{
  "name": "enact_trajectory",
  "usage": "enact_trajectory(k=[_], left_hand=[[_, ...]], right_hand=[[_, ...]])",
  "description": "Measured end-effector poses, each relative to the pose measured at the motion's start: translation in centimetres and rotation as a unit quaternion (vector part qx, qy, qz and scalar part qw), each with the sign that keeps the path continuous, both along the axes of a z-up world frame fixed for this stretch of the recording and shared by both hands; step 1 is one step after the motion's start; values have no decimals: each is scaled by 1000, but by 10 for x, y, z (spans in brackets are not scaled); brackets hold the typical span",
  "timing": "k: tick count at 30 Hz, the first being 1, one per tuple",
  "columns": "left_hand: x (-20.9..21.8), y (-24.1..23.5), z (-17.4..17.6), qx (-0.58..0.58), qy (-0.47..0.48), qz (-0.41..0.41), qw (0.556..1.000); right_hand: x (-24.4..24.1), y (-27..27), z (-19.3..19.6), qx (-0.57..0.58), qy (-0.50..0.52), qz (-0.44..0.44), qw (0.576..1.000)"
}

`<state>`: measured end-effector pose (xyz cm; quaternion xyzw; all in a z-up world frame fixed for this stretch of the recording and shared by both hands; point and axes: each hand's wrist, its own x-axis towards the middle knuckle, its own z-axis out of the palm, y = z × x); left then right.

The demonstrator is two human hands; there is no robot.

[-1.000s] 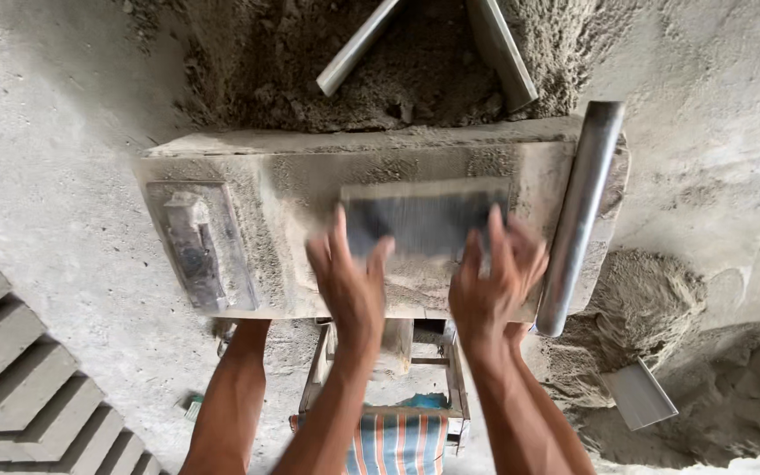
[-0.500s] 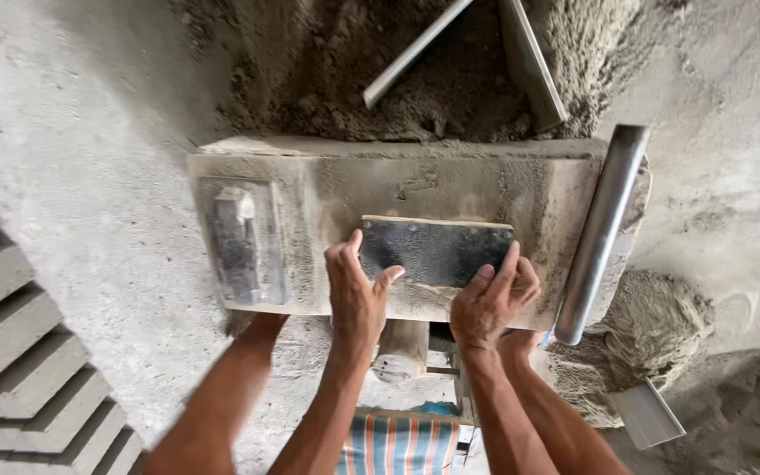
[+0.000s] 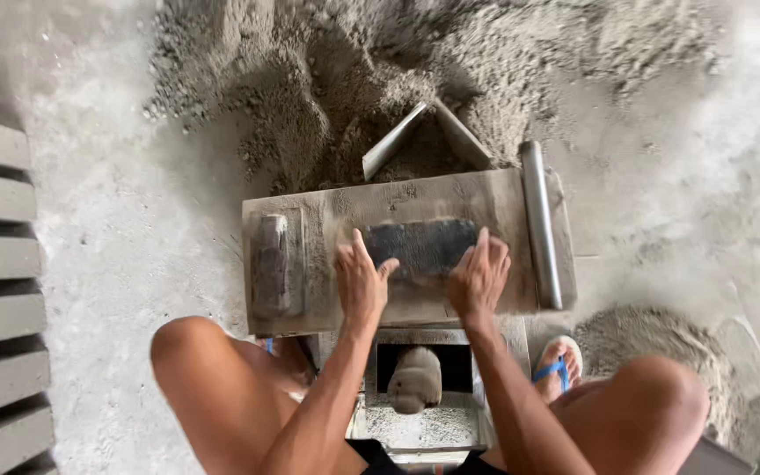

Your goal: The person scoops concrete into a metal mold, levels the surface with a straight edge, and compacts the mixture using a wooden block and a metal bar. The person then flips the mold to release the formed brick and stacks it with others.

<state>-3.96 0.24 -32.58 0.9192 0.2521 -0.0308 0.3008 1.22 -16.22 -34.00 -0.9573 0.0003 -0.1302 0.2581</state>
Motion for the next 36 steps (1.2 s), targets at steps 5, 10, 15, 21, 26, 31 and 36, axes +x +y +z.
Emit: enact_trajectory(k=[5,10,15,21,26,31,36], left_hand=[[-17,31,9,46,-51,8,998],[-41,33,31,13,-63,-19,998],[-64,33,39,-15,-28,-32,999],[-114,37,62,-215,217,-109,946],[-156,60,-110,-187,377,-111,900],[-158,59,-160,-210,498,-20,841],[-188,54,-227,-202,433,-83,875]], right_hand=[[15,-42,39,53,46,13,997],[12,-63,86,30,148,-19,988],[-19,-79,103,18,224,11,974],[-47,-70,110,-46,615,250,746],[-45,-114,20,-62,706,114,696],[-61,-191,-113,-34,714,45,698],[-69,-169,-125,35,726,-26,686]])
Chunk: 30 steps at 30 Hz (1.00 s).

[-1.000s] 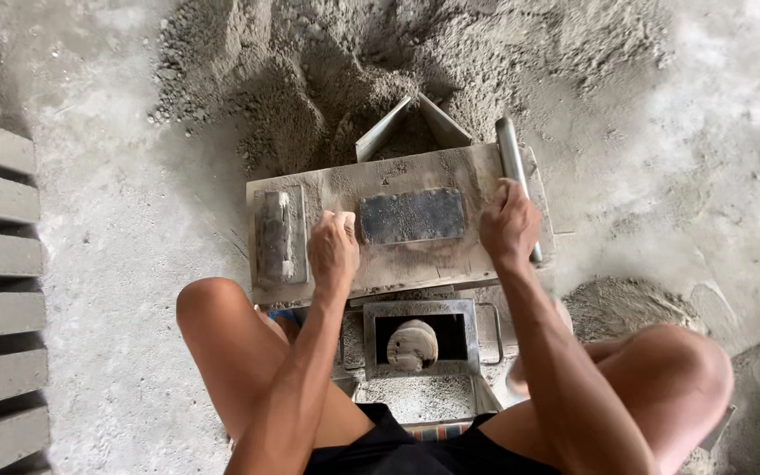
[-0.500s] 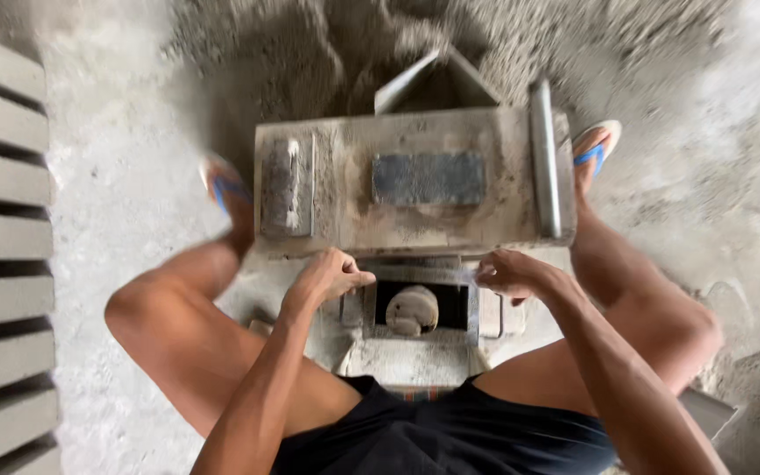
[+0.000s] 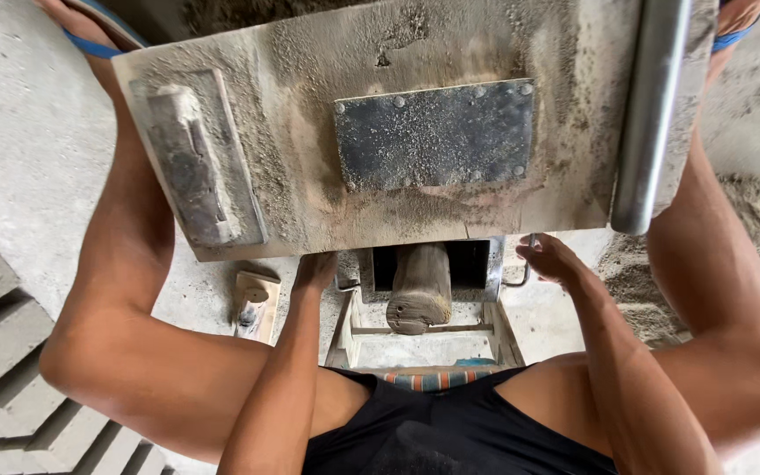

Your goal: The person scoops concrete into a metal mold, levels the surface with a straight edge, and compacts the mixture using a wooden block and a metal bar. The person then flips the mold to release the formed brick and stacks it with others.

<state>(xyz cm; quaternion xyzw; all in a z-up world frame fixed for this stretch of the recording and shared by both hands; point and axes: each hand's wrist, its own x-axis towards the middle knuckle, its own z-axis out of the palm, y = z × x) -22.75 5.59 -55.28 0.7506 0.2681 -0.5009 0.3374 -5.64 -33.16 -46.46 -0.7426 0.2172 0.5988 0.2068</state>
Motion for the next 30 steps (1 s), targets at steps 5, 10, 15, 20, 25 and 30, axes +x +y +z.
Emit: enact_trajectory(k=[5,10,15,20,25,30], left_hand=[[-40,-15,-53,95,-160,-235,954],[16,-9,101,38,-77,-36,996],[38,5,251,51,-83,119,988],[107,4,329,20,-138,323,936],[176,21,276,91,-265,333,900],[208,36,220,128,-379,295,868]], right_hand=[[-13,-2,-12,3,-23,-10,1000],[1,11,82,-9,-62,34,997],[27,30,228,40,-131,59,989],[55,68,263,266,-340,-193,881],[115,93,221,205,-436,-192,855],[150,91,166,197,-482,-154,840]])
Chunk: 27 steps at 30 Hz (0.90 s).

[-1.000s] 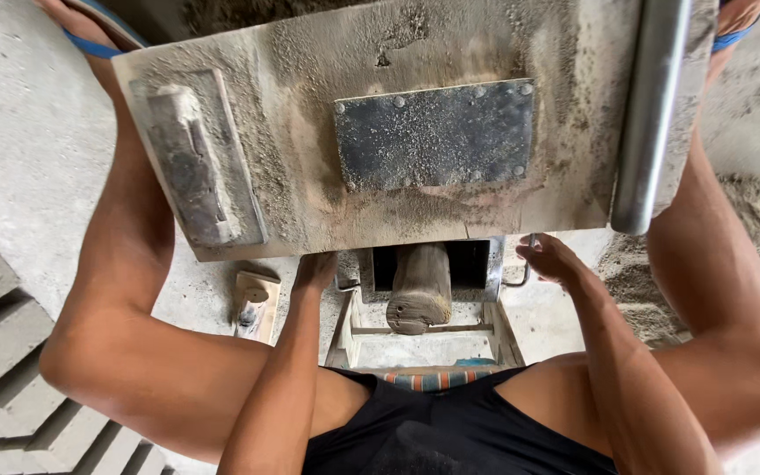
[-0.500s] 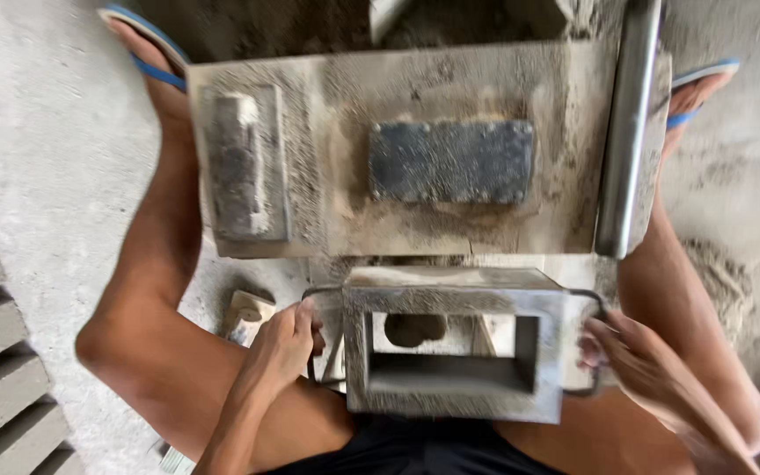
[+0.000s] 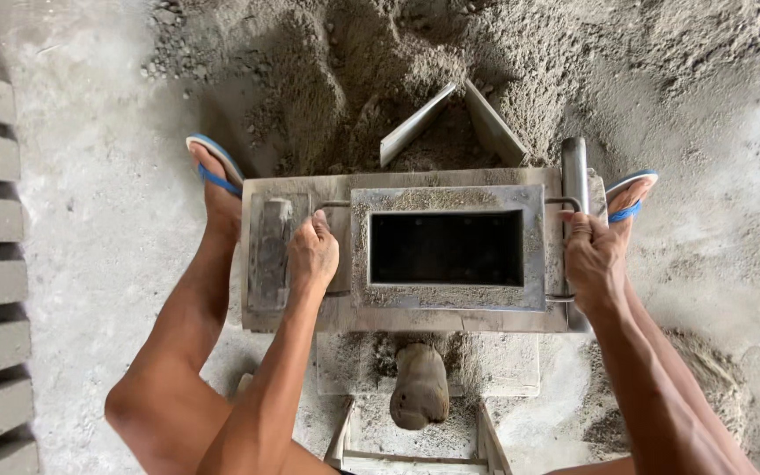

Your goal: The person scoops concrete into a metal mold, levels the surface with a straight edge, and compacts the mixture using a wooden block and a metal bar. The person then flips the mold to release the formed brick and stacks it with others.

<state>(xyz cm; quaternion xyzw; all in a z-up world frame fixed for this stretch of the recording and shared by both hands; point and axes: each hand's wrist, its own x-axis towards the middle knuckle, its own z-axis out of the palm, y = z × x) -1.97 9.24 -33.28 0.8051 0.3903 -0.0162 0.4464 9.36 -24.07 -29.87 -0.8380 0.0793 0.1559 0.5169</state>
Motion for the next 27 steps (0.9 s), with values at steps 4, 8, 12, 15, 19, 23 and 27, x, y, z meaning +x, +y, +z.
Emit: enact_trajectory(k=[4,8,12,15,19,23,27], left_hand=[[3,-3,-6,28,35,7,999],[7,-10,25,6,75,-3,997],[46,33,44,-4,125,-100,987],[120,46,46,77,69,-175,979],[214,26,-5,64,138,-294,944],[276,6,-69,36,164,-372,913],[276,4,-102,1,132,-392,911]], right_hand=[[0,7,2,-86,-53,21,995],[4,13,19,-169,-20,19,985],[53,2,23,-254,-2,64,965],[97,19,27,-381,52,139,913],[168,102,20,-349,47,196,915],[227,135,-79,-428,99,285,852],[245,135,-105,-402,85,360,838]])
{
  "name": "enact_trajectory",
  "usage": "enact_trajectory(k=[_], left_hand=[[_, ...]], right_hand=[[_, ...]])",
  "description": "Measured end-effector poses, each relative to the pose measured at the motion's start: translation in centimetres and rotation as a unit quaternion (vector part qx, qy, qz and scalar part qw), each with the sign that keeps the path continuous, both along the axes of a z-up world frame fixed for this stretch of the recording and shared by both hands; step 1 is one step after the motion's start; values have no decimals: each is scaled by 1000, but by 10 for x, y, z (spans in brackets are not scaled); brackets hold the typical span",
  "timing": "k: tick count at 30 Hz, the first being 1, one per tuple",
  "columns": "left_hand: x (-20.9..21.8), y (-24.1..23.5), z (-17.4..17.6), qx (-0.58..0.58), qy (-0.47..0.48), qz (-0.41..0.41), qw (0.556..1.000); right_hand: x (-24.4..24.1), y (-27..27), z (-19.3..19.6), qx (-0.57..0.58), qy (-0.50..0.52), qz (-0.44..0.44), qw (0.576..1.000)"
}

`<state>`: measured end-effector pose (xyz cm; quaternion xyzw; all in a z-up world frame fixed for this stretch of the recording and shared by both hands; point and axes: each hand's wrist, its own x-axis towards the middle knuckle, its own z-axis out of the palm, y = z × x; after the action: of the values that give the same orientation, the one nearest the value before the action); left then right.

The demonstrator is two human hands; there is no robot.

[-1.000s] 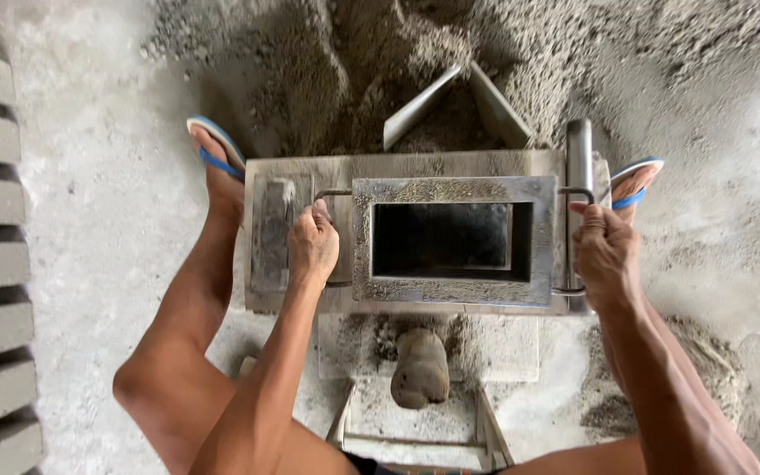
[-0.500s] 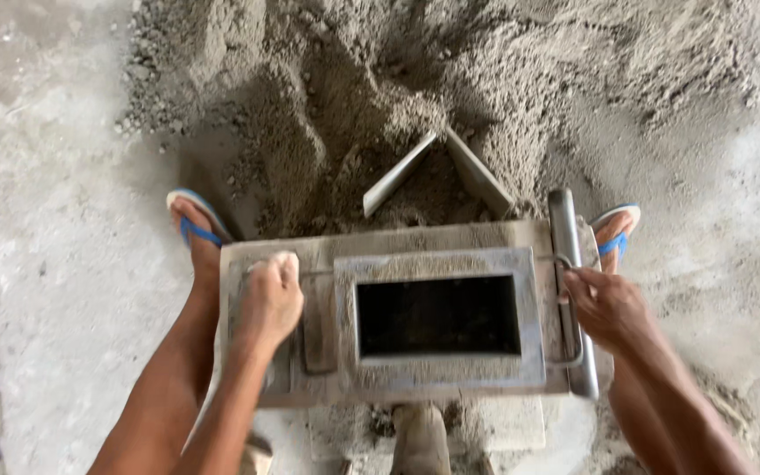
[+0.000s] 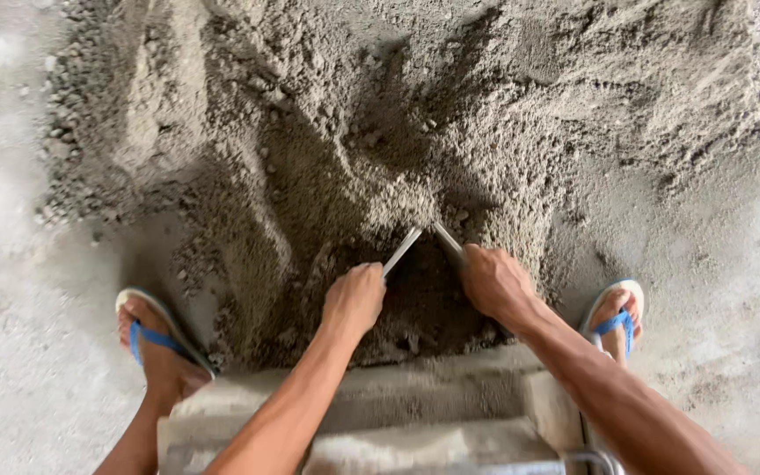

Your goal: The person scoops concrete into a metal mold, levels the surface with a straight edge, and compacts the mixture using a wooden block and a metal bar. The person then flips the mold to release the formed brick and stacks it with others.

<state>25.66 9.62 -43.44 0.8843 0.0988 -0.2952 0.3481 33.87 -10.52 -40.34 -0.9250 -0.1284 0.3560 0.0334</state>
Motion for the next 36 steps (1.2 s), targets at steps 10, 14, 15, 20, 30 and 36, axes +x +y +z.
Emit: enact_trajectory(k=[10,14,15,20,30,36], left_hand=[[147,107,-14,140,-159,-106,971],[110,92,-35,102,-161,-169,967],[97,88,-35,104,-159,-165,968],[18,68,-21,7,-147,-96,984],[-85,110,-9,41,-6,5,999],[-73,74,-63,-66,31,128,989]], right_hand=[[168,-3,-51,95,-227,-35,969],[118,32,-43,154,-238,11,959],[107,31,-49,156,-236,14,959],[41,18,-41,165,-117,29,979],[-14,-15,-39,39,-43,-96,994],[-28,30,-49,73,23,-316,945]])
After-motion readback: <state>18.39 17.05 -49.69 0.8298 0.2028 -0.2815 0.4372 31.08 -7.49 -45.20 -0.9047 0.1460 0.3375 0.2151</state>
